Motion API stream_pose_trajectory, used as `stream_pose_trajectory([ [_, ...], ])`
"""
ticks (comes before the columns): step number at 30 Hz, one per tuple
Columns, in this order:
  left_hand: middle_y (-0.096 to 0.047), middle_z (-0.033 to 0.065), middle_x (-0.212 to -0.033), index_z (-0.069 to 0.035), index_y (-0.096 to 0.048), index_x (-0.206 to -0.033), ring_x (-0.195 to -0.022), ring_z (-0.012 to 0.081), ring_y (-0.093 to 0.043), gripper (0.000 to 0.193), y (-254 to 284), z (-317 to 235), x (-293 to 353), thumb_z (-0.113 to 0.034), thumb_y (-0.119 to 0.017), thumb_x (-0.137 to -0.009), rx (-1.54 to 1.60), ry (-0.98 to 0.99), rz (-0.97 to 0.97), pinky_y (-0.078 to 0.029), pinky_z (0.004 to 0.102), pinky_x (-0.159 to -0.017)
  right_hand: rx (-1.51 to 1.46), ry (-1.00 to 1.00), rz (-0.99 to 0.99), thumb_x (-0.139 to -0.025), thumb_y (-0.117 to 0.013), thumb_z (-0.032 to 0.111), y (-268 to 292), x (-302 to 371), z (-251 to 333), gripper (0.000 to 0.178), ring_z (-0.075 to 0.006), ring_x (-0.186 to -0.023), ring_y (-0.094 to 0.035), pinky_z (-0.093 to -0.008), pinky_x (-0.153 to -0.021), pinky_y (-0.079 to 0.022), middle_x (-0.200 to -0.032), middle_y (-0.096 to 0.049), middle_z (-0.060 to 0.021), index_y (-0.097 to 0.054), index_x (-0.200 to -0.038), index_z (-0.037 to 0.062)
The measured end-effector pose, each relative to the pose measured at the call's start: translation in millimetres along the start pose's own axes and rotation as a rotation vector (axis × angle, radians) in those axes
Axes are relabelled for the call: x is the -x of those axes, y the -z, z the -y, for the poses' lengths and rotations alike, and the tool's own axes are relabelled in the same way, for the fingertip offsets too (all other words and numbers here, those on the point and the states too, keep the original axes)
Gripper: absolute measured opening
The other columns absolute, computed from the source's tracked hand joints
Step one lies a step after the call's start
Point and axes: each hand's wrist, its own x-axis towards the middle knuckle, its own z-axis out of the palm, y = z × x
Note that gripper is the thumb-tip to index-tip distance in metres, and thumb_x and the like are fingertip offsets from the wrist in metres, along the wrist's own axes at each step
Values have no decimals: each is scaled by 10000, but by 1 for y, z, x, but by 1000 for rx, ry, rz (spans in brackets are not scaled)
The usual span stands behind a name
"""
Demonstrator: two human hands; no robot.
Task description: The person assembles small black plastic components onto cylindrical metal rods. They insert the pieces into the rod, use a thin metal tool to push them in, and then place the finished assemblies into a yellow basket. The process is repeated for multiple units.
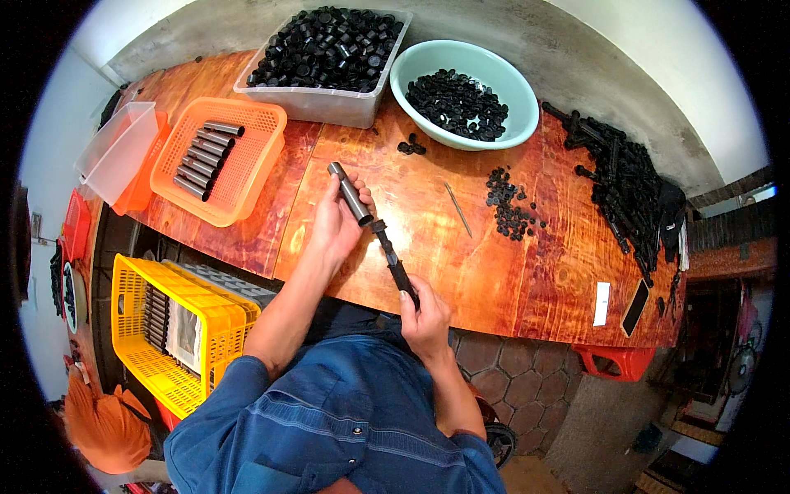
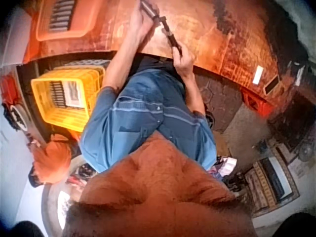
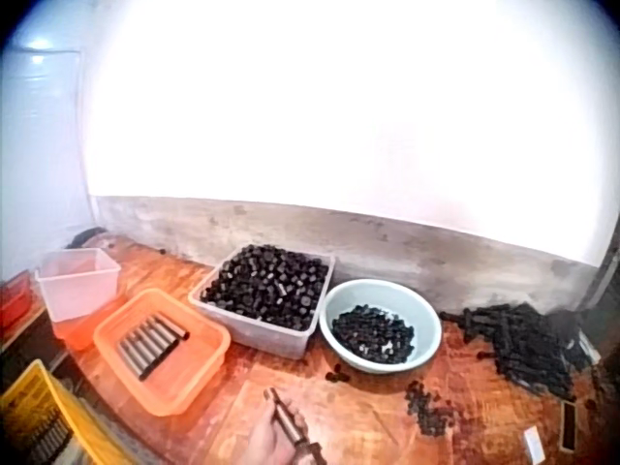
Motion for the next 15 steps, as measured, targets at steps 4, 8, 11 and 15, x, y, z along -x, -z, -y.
stream_pose_trajectory([
  [4,-536,80,-923,-52,-489,-1150,-809,197,-537,338,-5,0,3,-379,-434,-1086,-13,3,-2,-527,324,-753,36,-22,56,-923,-619,37,2,-5,8,249,-325,-796,-703,-374,-693,-538,-921,-698,-212,-627,-1161,-36],
  [8,-550,70,-917,-56,-511,-1139,-792,176,-564,367,-13,6,8,-413,-465,-1070,-42,-2,-7,-546,312,-724,46,-7,55,-921,-617,35,0,-7,6,252,-365,-853,-710,-387,-732,-550,-958,-699,-228,-628,-1163,-34],
  [11,-557,51,-913,-74,-516,-1164,-779,158,-577,381,-14,8,9,-438,-482,-1058,-90,-25,11,-550,300,-702,46,-9,57,-919,-618,32,0,-8,7,251,-373,-872,-711,-392,-745,-553,-968,-700,-229,-630,-1161,-33],
  [15,-555,16,-908,-110,-500,-1222,-772,145,-573,377,-13,9,11,-447,-493,-1053,-193,-35,69,-532,282,-682,56,-23,56,-916,-624,33,1,-6,8,250,-370,-859,-711,-391,-725,-554,-967,-699,-231,-633,-1156,-33],
])
